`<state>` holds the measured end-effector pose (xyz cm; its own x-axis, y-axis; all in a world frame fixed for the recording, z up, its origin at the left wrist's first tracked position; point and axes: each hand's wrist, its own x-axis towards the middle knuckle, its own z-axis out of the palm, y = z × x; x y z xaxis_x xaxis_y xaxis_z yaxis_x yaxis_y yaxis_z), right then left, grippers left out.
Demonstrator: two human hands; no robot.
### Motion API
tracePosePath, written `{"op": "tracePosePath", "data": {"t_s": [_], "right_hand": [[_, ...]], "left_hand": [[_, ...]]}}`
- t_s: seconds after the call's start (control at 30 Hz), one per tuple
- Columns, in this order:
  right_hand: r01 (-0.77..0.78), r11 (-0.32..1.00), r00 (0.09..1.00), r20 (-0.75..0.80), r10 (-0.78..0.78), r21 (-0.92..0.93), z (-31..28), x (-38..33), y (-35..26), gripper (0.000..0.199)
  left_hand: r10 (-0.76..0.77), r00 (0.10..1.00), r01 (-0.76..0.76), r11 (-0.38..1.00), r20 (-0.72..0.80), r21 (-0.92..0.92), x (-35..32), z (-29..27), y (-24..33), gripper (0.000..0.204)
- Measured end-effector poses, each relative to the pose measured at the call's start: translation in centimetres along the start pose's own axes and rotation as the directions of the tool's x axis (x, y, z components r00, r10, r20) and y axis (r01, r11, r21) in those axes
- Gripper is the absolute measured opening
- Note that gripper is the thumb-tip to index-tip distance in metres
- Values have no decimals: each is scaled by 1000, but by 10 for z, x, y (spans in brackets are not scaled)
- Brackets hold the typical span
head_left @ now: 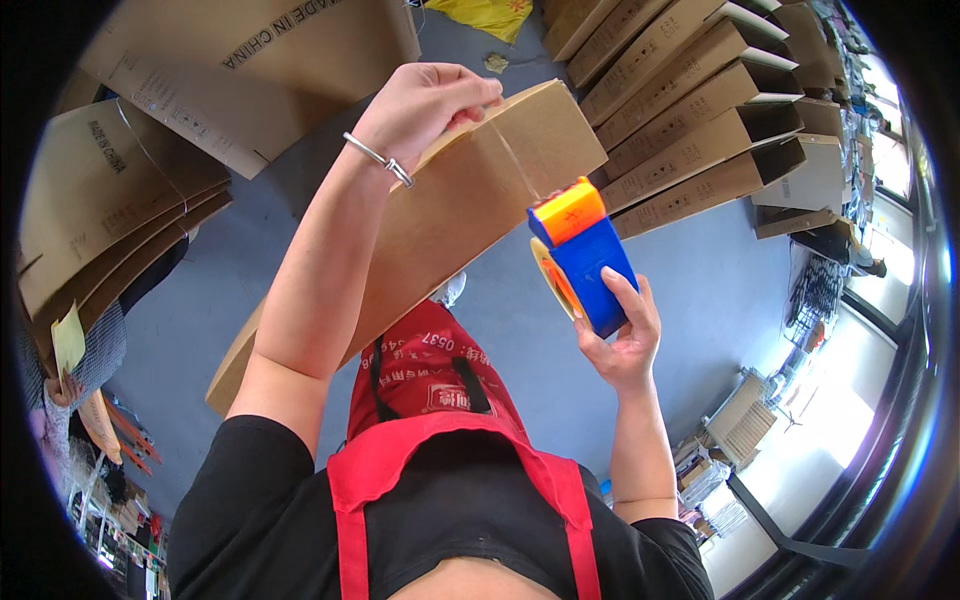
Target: The person repeatedly picks up flat cardboard sheets, folds them into box shapes, and seals the seams with a handheld tape dispenser. Finished boxes are placed into a standing row of similar boxes. Other workers are visible in the background handling cardboard and sweeping.
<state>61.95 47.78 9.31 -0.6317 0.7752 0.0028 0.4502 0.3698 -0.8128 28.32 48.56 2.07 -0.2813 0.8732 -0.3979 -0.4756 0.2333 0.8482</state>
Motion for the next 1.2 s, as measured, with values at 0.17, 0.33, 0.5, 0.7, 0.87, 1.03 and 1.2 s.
{"op": "tracePosePath", "data": {"t_s": [0.17,0.33,0.5,0.7,0.87,1.03,1.2], "right_hand": [[49,995,999,18,-47,-90,-10,4,6,68],[62,993,997,59,-56,-101,-2,13,9,69],[-49,998,994,94,52,-31,9,15,39,69],[-83,996,992,90,86,-44,-5,-1,54,70],[-63,998,996,56,64,-23,10,4,48,69],[-76,997,995,69,74,17,9,2,56,70],[-58,998,996,61,60,-20,7,3,50,73]], "left_hand": [[309,948,-266,902,-79,341,16,-11,-7,18],[425,893,-270,768,-147,581,23,-10,-5,18],[503,853,-286,676,-141,680,46,-12,-41,16],[-241,959,268,595,-150,758,55,-22,-85,101],[-252,968,180,715,10,676,74,-12,-64,100],[-389,868,335,-1,-309,942,66,-31,-72,90],[215,977,-20,109,-4,994,-77,16,1,128]]}}
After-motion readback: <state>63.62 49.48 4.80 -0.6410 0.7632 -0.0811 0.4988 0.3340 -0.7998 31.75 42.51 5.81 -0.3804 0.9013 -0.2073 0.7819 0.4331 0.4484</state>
